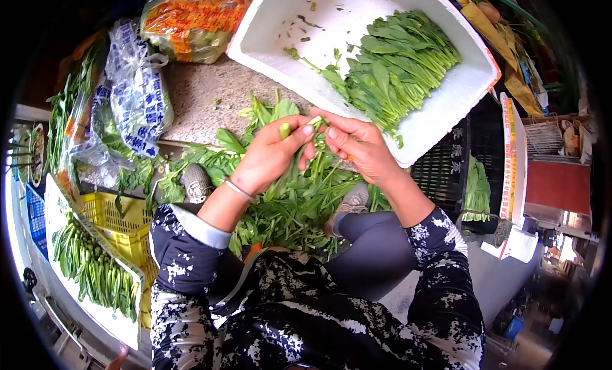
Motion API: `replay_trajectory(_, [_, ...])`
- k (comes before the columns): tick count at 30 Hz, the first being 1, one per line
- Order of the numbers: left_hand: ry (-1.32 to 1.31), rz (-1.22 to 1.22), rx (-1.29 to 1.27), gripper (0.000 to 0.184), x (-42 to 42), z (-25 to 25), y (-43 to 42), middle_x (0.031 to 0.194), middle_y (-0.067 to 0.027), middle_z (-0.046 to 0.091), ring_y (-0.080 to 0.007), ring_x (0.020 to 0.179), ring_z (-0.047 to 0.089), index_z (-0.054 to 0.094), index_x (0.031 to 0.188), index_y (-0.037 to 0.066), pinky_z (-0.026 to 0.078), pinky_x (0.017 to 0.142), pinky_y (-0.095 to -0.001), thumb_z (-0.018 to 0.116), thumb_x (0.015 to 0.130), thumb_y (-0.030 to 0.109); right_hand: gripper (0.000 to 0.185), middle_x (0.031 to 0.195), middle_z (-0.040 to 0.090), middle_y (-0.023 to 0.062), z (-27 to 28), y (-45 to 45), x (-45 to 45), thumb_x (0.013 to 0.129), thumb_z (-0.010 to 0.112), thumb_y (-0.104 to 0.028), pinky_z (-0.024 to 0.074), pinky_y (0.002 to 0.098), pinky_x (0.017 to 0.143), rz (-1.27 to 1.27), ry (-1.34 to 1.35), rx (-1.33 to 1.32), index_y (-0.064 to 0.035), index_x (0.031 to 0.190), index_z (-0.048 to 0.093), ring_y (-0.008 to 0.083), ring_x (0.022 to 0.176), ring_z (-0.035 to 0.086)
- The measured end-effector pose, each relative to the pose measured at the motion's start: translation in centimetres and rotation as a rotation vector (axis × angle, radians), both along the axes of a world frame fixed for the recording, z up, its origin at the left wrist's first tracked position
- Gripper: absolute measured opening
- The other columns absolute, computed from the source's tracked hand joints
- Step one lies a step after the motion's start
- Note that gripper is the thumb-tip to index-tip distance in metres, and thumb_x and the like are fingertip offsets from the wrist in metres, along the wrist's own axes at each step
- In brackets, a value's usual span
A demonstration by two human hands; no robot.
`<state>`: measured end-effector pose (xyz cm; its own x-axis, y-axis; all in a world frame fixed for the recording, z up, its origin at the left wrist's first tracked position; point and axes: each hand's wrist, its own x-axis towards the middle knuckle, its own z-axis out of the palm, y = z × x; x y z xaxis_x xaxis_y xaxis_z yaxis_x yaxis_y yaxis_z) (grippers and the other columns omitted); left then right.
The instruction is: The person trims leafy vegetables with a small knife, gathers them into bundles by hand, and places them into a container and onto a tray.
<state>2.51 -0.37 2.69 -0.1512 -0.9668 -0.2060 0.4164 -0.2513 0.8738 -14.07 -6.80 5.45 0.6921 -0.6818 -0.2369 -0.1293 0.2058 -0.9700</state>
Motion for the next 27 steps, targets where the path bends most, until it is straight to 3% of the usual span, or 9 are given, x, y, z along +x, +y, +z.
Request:
replay_trajectory(2, [-0.034,0.001,0.015,0.02,0.1,0.2,0.1,0.066,-0.0018,0.052,-0.0101,0.055,0.048,0.052,0.098,0.0,0.041,0.052,-0.0214,0.046,0.092,0.019,0.035,0.064,0.041,-0.0084,0.1,-0.5,-0.6,0.089,0.053,-0.019,0.0299,0.016,0.049,0.039,-0.075,0.228,-0.0041,0.121,0.052,0.0012,0.056,0.036])
replay_trajectory(5, [-0.061,-0.009,0.02,0.021,0.1,0.4,0.2,0.066,-0.0015,0.052,-0.0104,0.055,0.048,0.053,0.1,-0.001,0.041,0.052,-0.0214,0.046,0.092,0.018,0.034,0.062,0.035,-0.0076,-1.4,-1.8,-1.2,0.091,0.048,-0.016,0.0264,0.0168,0.045,-0.052,0.096,0.035,-0.0026,0.123,0.049,0.003,0.051,0.031])
replay_trajectory(8, [-0.123,-0.023,-0.021,0.021,0.5,-0.1,0.2,0.068,-0.0022,0.053,-0.0113,0.057,0.049,0.053,0.1,-0.001,0.042,0.056,-0.0217,0.046,0.092,0.017,0.036,0.067,0.049,-0.0041,-1.7,-7.3,-3.0,0.087,0.057,-0.022,0.0305,0.0183,0.043,-0.48,0.358,-0.052,-0.0047,0.118,0.053,0.003,0.049,0.036])
replay_trajectory(10, [-0.07,0.005,0.064,0.021,0.4,-0.4,0.3,0.07,-0.0034,0.054,-0.0122,0.061,0.05,0.053,0.099,-0.001,0.043,0.06,-0.0226,0.046,0.092,0.017,0.049,0.063,0.052,-0.0004,-3.5,-14.1,-7.1,0.079,0.065,-0.036,0.0377,0.0209,0.046,-0.782,0.38,-0.368,-0.0033,0.115,0.055,0.0052,0.054,0.046])
replay_trajectory(11, [-0.084,-0.011,0.049,0.02,0.5,-0.9,0.2,0.074,-0.0051,0.056,-0.013,0.064,0.051,0.052,0.099,-0.001,0.044,0.061,-0.0232,0.046,0.092,0.018,0.05,0.07,0.06,0.0062,-5.3,-18.6,-10.1,0.076,0.066,-0.035,0.0446,0.0281,0.054,-0.898,0.336,-0.568,-0.004,0.114,0.054,0.016,0.063,0.056])
replay_trajectory(15, [-0.06,0.013,0.099,0.02,0.4,-1.3,-0.3,0.076,-0.0067,0.058,-0.014,0.063,0.052,0.049,0.099,0.0,0.043,0.062,-0.0231,0.046,0.092,0.019,0.036,0.097,0.061,0.0197,-5.4,-28.1,-17.2,0.075,0.057,-0.017,0.0439,0.0393,0.08,-1.165,0.878,-0.955,-0.0046,0.109,0.056,0.0368,0.093,0.057])
replay_trajectory(20, [-0.068,0.026,0.118,0.021,0.1,-1.8,-1.1,0.075,-0.0063,0.058,-0.0138,0.062,0.052,0.05,0.098,0.001,0.043,0.061,-0.023,0.047,0.091,0.021,0.034,0.101,0.061,0.019,-6.4,-32.4,-19.6,0.074,0.058,-0.018,0.0441,0.0379,0.083,-1.028,0.916,-0.639,-0.0051,0.105,0.058,0.0336,0.096,0.057])
replay_trajectory(22, [-0.066,0.029,0.125,0.02,0.0,-1.8,-1.2,0.074,-0.0063,0.058,-0.0136,0.061,0.052,0.05,0.098,0.002,0.043,0.06,-0.0229,0.047,0.092,0.021,0.035,0.099,0.062,0.0181,-5.3,-31.1,-19.0,0.073,0.062,-0.021,0.045,0.0368,0.081,-0.954,1.143,-0.825,-0.0061,0.104,0.059,0.0317,0.093,0.059])
replay_trajectory(27, [-0.071,0.044,0.146,0.019,0.2,-1.9,-1.2,0.074,-0.0062,0.058,-0.0134,0.061,0.052,0.05,0.097,0.002,0.043,0.06,-0.0228,0.047,0.091,0.02,0.041,0.082,0.064,0.0071,-4.5,-30.0,-18.8,0.067,0.073,-0.033,0.0454,0.0311,0.069,-0.994,1.079,-0.738,-0.0084,0.098,0.062,0.0211,0.075,0.06])
